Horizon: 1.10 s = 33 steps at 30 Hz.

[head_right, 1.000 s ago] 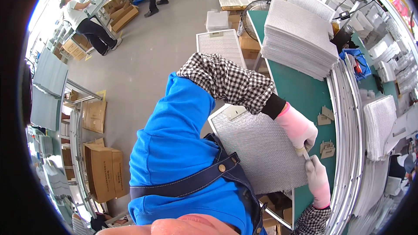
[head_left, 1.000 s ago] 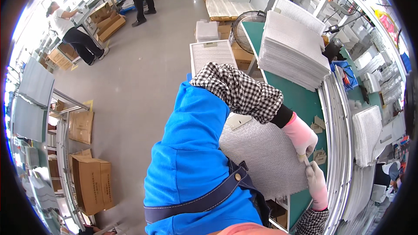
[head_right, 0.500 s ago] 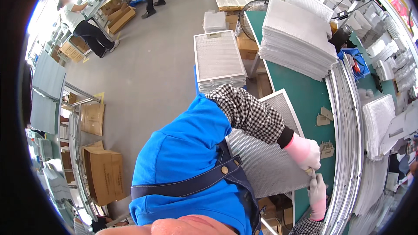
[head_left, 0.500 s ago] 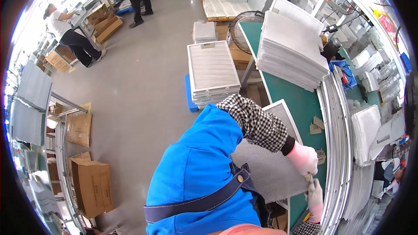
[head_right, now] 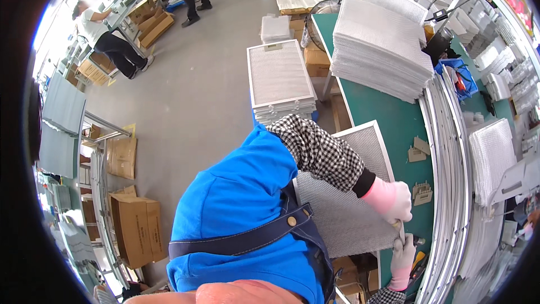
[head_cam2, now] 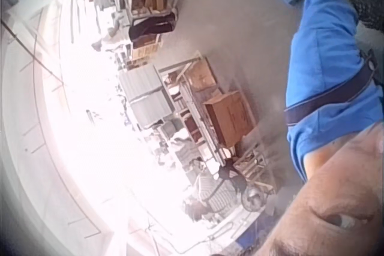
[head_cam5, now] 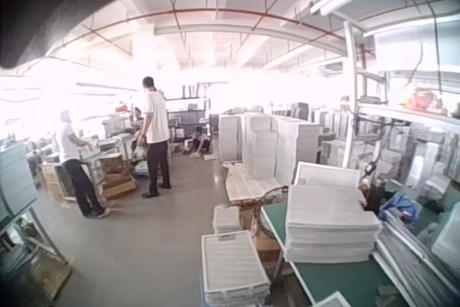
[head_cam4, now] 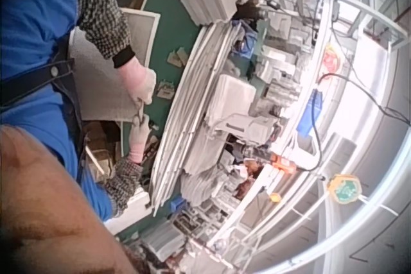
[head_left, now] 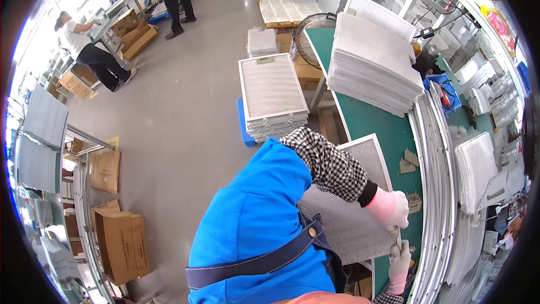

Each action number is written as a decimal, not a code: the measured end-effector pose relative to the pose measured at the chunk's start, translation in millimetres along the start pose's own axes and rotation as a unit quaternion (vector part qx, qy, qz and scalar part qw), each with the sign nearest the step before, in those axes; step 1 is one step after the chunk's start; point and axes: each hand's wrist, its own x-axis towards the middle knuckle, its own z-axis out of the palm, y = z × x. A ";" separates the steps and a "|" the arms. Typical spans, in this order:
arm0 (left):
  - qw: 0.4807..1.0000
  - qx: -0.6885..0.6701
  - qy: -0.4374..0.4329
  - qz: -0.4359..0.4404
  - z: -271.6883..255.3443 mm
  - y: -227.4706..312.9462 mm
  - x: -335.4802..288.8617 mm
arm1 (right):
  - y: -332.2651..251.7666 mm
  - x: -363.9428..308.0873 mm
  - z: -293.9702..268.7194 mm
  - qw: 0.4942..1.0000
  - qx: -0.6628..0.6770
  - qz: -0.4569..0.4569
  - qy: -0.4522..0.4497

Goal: The person assembles air filters by inserting mesh panels into white frames and securing them with a handheld tool. They repeatedly pick up mesh panels, align them with frames, and use a tool to fasten the components together on a green workbench.

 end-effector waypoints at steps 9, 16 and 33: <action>0.993 -0.105 -0.038 0.037 -10.2 22.5 15.0 | -42.5 -29.3 6.6 0.997 -0.060 0.019 0.045; 0.971 -0.215 -0.061 0.079 -24.5 9.7 4.4 | -56.9 -11.2 -0.3 0.994 0.073 0.060 -0.060; 0.890 -0.239 0.224 -0.316 -148.8 -55.4 -48.5 | -98.7 -15.0 83.6 0.873 0.235 0.032 0.426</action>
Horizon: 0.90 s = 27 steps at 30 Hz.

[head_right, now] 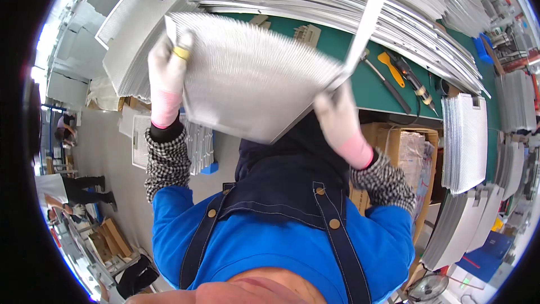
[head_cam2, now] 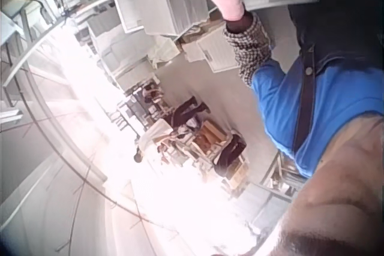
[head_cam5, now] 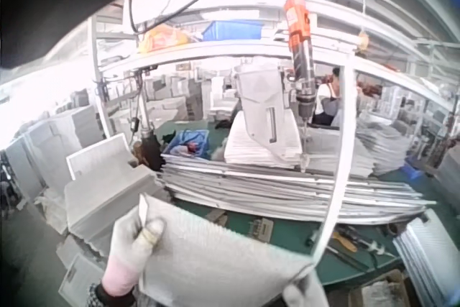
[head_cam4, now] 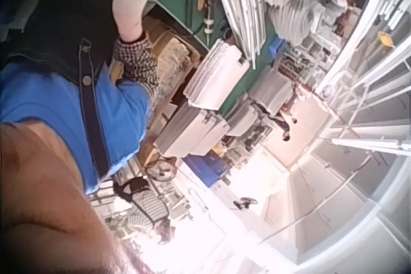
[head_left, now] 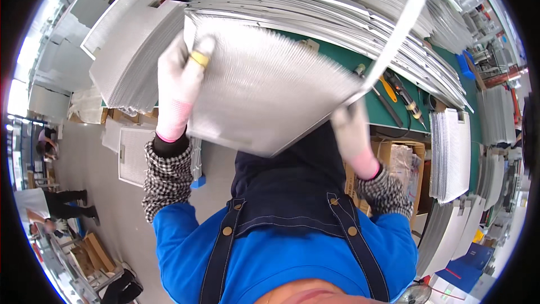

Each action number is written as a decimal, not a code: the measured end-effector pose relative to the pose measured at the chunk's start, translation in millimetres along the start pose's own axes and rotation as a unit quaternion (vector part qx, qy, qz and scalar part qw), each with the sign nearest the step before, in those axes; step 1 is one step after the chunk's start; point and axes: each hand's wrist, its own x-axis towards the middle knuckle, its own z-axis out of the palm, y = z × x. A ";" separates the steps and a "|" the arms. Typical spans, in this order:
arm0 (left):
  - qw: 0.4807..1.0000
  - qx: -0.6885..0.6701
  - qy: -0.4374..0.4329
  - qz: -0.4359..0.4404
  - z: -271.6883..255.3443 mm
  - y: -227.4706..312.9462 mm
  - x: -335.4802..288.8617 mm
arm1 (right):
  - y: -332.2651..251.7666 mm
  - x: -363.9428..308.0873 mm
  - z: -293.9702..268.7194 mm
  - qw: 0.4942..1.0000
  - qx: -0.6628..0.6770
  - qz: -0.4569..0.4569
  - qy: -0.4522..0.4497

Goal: The person assembles air filters by inserting mesh panels into white frames and securing them with a handheld tool. They repeatedly pick up mesh panels, align them with frames, and use a tool to fasten the components together on a green workbench.

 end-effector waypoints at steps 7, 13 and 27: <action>0.945 -0.147 0.128 0.263 83.5 0.8 20.6 | 3.1 63.9 -81.9 0.932 -0.177 -0.172 0.264; 0.958 -0.232 0.082 0.146 95.7 5.1 -13.2 | -10.0 48.3 -72.6 0.953 0.214 -0.148 0.153; 0.779 0.319 0.017 0.540 77.7 72.3 39.9 | -15.5 120.9 -7.0 0.981 0.095 0.034 -0.165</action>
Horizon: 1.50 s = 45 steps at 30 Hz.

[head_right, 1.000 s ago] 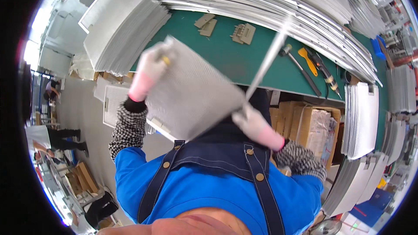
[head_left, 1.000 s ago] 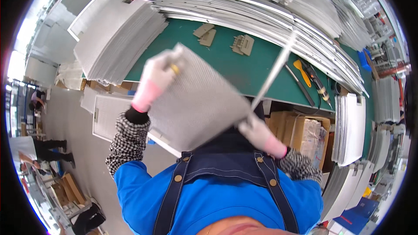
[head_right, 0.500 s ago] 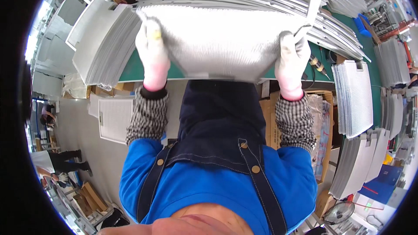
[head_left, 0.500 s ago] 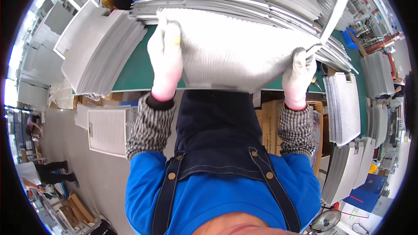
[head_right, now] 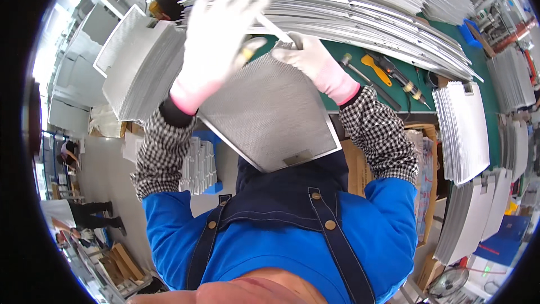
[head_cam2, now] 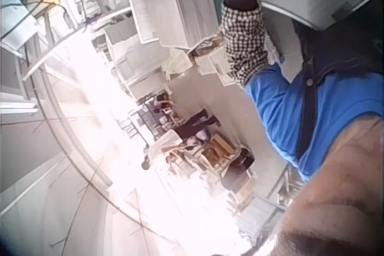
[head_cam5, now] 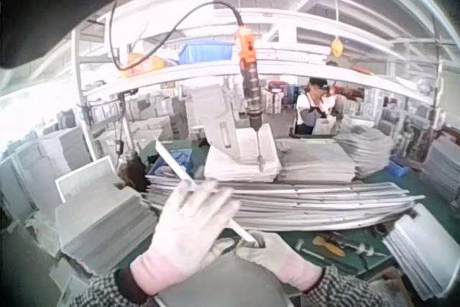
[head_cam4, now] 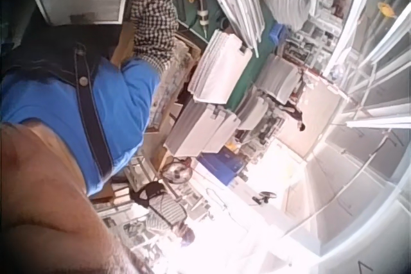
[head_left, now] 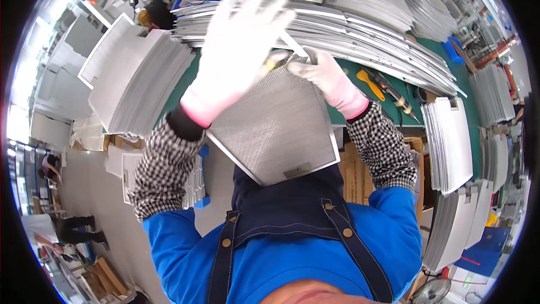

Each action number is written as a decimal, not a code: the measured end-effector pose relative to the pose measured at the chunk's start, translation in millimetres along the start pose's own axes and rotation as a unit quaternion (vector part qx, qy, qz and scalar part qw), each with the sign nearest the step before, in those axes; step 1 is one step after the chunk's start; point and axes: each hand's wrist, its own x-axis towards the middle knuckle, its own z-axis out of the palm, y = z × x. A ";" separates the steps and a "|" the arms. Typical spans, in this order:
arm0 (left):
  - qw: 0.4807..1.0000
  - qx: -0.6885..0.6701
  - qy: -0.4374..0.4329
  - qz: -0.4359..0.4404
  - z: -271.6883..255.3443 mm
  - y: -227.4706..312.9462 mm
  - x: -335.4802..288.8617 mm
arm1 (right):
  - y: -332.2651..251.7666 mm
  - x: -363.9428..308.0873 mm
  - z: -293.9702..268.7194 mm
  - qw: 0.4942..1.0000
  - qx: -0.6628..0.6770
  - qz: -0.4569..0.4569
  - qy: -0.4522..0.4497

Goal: The person assembles air filters by inserting mesh panels into white frames and securing them with a handheld tool. They repeatedly pick up mesh panels, align them with frames, and use a tool to fasten the components together on a green workbench.

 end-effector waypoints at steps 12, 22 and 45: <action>0.830 -0.416 -0.264 -0.262 23.5 -3.0 -48.0 | -17.7 12.3 1.5 0.980 -0.139 -0.083 -0.117; 0.846 -0.377 -0.349 -0.145 34.3 -25.6 -74.0 | -41.6 -17.2 -90.8 0.872 -0.399 0.141 -0.244; 0.792 -0.504 0.116 -0.323 76.7 83.3 -78.6 | -29.3 -18.1 -28.2 0.917 -0.319 -0.041 -0.237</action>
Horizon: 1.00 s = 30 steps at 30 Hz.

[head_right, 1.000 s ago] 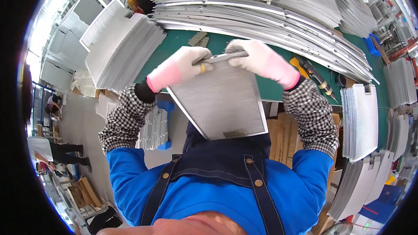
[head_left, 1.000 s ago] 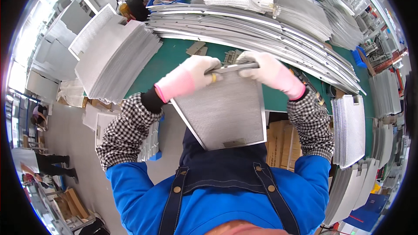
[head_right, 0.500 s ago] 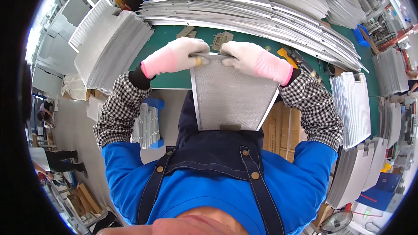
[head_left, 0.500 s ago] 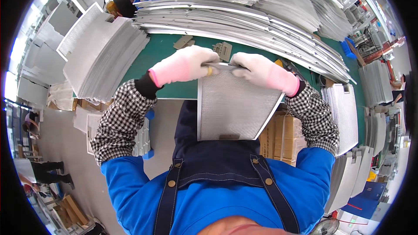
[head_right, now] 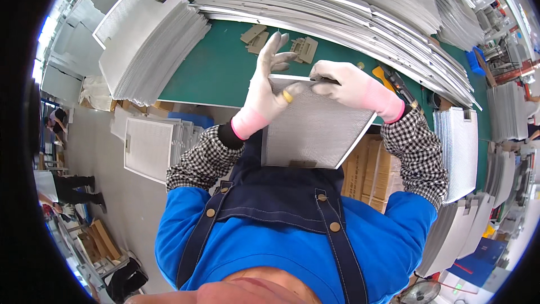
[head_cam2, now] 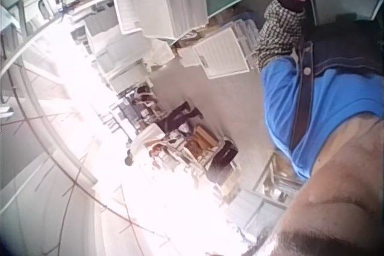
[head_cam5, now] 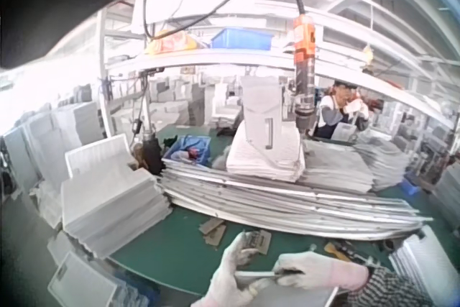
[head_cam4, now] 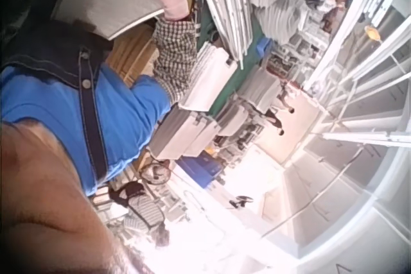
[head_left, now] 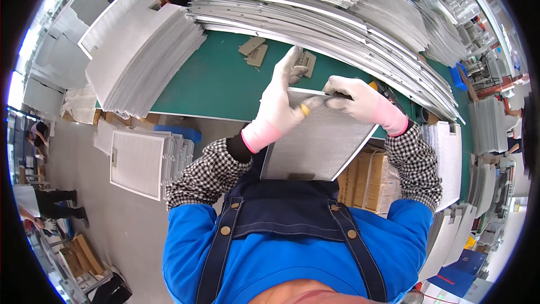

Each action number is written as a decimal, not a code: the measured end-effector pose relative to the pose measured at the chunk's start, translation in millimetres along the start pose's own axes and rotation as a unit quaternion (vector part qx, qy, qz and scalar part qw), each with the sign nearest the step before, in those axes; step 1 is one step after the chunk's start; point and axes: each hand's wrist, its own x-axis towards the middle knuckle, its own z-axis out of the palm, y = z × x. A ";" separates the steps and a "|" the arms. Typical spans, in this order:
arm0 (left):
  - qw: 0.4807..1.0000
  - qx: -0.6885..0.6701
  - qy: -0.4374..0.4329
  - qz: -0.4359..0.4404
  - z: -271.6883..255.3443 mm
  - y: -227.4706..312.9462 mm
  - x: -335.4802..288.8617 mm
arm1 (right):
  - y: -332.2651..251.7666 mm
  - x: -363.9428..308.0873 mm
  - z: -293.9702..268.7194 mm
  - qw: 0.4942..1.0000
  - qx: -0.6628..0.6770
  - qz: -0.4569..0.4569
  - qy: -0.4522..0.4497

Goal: The person assembles air filters by inserting mesh panels into white frames and securing them with a handheld tool. They repeatedly pick up mesh panels, align them with frames, and use a tool to fasten the components together on a green workbench.

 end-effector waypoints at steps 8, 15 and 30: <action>0.988 -0.017 -0.005 -0.150 -18.4 27.8 -27.6 | 7.4 -7.2 -19.1 0.989 0.068 0.011 -0.134; 0.991 0.011 -0.045 -0.124 -42.7 63.7 -28.2 | 2.6 12.2 -31.7 0.950 0.124 0.027 -0.285; 0.977 0.178 0.000 -0.116 -71.0 -3.6 -17.6 | 11.6 69.0 45.6 0.968 -0.223 -0.080 0.086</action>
